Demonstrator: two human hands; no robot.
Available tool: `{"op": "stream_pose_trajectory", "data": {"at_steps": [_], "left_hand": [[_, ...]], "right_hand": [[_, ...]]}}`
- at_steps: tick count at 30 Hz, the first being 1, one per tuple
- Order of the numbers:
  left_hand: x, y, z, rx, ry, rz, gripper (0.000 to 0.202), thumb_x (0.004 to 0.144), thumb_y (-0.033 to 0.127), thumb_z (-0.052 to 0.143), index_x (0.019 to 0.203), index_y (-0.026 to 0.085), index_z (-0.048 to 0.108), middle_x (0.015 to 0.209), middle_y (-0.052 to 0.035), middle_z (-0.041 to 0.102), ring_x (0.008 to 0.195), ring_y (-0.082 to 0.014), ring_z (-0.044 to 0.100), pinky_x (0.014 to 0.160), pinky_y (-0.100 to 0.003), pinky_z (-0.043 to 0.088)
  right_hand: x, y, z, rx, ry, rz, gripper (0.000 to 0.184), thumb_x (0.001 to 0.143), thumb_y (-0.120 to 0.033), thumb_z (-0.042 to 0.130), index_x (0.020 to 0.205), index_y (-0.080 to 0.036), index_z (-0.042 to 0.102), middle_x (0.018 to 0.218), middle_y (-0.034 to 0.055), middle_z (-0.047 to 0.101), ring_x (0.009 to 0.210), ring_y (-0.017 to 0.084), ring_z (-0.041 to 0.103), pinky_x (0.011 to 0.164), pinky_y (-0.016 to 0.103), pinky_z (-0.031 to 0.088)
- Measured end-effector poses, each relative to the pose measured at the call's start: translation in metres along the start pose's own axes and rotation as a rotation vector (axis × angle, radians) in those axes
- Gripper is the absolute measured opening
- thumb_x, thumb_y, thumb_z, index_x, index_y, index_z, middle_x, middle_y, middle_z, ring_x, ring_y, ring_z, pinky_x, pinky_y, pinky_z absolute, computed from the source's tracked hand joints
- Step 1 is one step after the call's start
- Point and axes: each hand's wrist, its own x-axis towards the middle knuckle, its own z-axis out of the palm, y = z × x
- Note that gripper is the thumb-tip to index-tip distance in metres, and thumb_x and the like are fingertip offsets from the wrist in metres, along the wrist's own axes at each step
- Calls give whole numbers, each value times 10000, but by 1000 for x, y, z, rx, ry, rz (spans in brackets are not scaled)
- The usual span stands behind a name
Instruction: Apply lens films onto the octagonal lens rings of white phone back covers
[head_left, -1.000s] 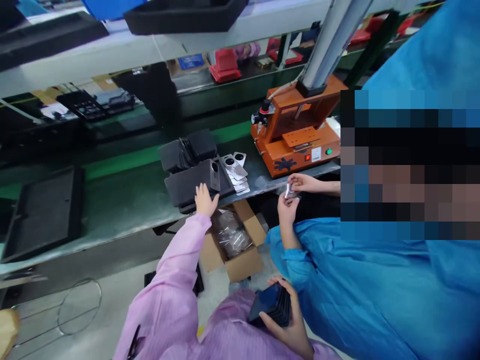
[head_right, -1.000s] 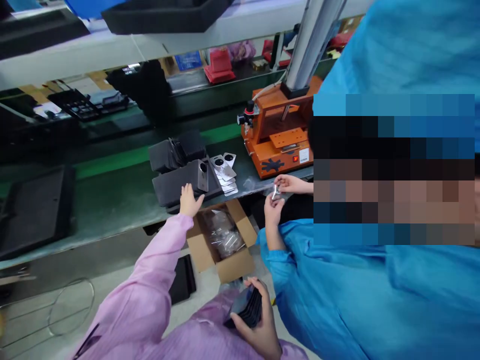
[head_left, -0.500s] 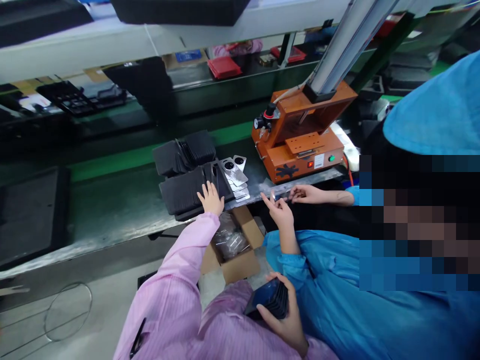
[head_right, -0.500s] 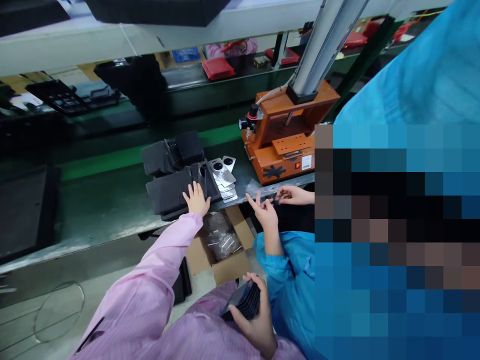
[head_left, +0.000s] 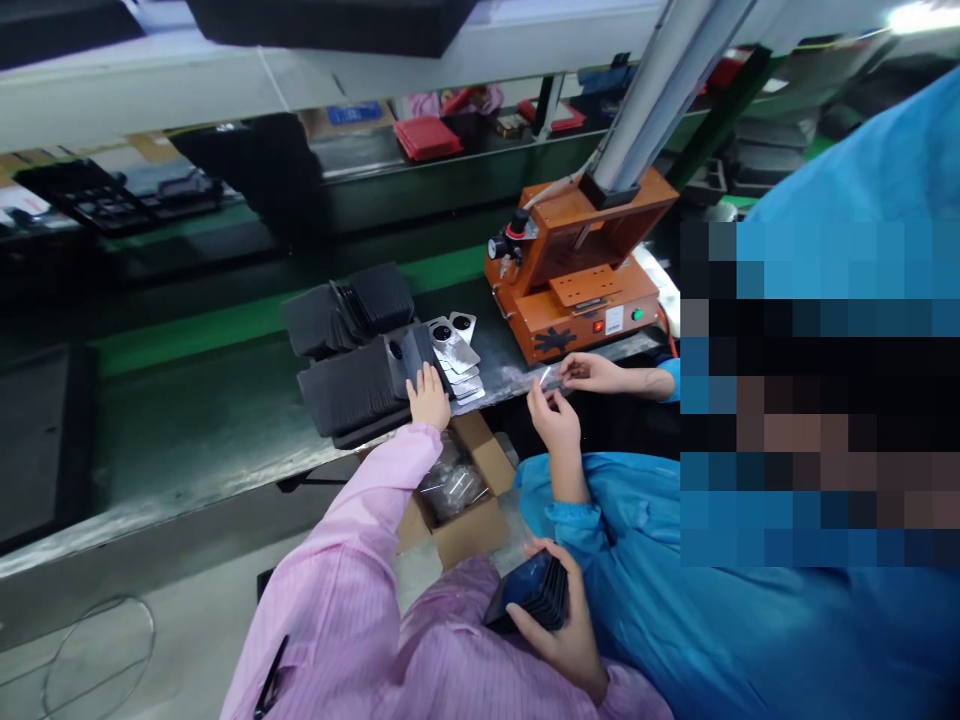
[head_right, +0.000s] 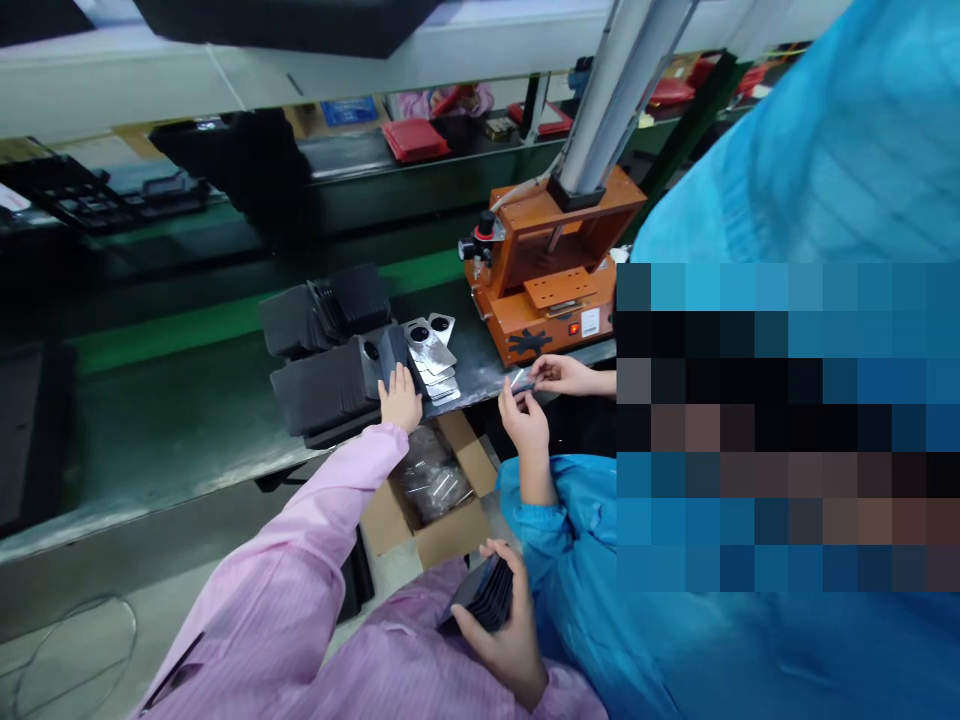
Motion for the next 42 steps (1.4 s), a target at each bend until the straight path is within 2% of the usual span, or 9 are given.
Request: {"op": "stream_pose_trajectory", "data": {"at_steps": [8, 13, 19, 21, 26, 28, 30, 34, 42], "left_hand": [[-10, -32, -13, -51, 62, -61, 558, 881, 91, 239, 1431, 6, 282, 1530, -177, 267, 1433, -359, 82, 1085, -671, -49], [-21, -53, -24, -128, 67, -160, 556, 871, 99, 284, 1421, 22, 311, 1518, -184, 292, 1427, -384, 79, 1059, -710, -45], [-36, -47, -42, -390, 20, -177, 590, 881, 206, 384, 1430, 21, 271, 1555, -221, 144, 1441, -378, -16, 1072, -693, -27], [-59, -34, -52, -541, -24, -119, 579, 908, 260, 366, 1440, 56, 262, 1552, -215, 164, 1449, -344, 39, 1113, -633, 62], [-178, 23, -62, -973, -356, 291, 620, 864, 520, 487, 1377, 178, 425, 1248, -129, 619, 1152, -237, 587, 1001, -377, 442], [-228, 40, -61, -1359, -738, 567, 829, 760, 666, 549, 1400, 159, 403, 1298, -170, 573, 1201, -281, 549, 1029, -419, 407], [-265, 48, -60, -1459, -836, 661, 1031, 620, 795, 555, 1416, 163, 381, 1429, -194, 433, 1318, -331, 418, 1083, -461, 332], [-311, 37, -69, -1547, -891, 581, 1237, 500, 751, 684, 1486, 208, 170, 1493, -204, 304, 1342, -351, 363, 1098, -494, 292], [-403, 43, -88, -1277, -894, 336, 999, 528, 402, 843, 1385, 239, 356, 1345, -145, 453, 973, -241, 614, 827, -399, 523]], "right_hand": [[-11, -9, 4, -51, 77, -99, 812, 674, -344, 768, 1349, -426, 325, 1255, 25, 496, 1175, 394, 540, 1002, 618, 443], [-15, -11, 3, -64, 112, -169, 808, 657, -304, 777, 1352, -361, 368, 1212, 47, 539, 1124, 372, 581, 967, 569, 483], [-20, -15, 1, -24, 46, -179, 840, 653, -238, 782, 1348, -429, 350, 1246, 22, 507, 1147, 365, 561, 1005, 610, 429], [-22, -19, 1, -1, 26, -156, 861, 638, -209, 792, 1326, -484, 354, 1257, 4, 488, 1166, 384, 540, 1036, 655, 362], [-30, -34, -1, 71, -81, -171, 887, 627, -196, 795, 1300, -555, 340, 1284, -19, 445, 1203, 412, 497, 1025, 678, 317], [-35, -40, -1, 104, -97, -199, 856, 634, -224, 792, 1289, -555, 350, 1289, -29, 449, 1212, 406, 485, 1010, 672, 324], [-43, -44, -1, 145, -93, -219, 803, 641, -257, 789, 1276, -528, 379, 1273, -26, 472, 1206, 392, 491, 1000, 655, 341], [-66, -49, -5, 258, -24, -231, 710, 646, -341, 792, 1242, -425, 415, 1198, 8, 520, 1121, 318, 556, 977, 545, 415], [-145, -51, -27, 337, 2, -296, 709, 638, -402, 794, 1226, -302, 411, 1201, 83, 509, 1086, 279, 552, 982, 472, 423]]}}
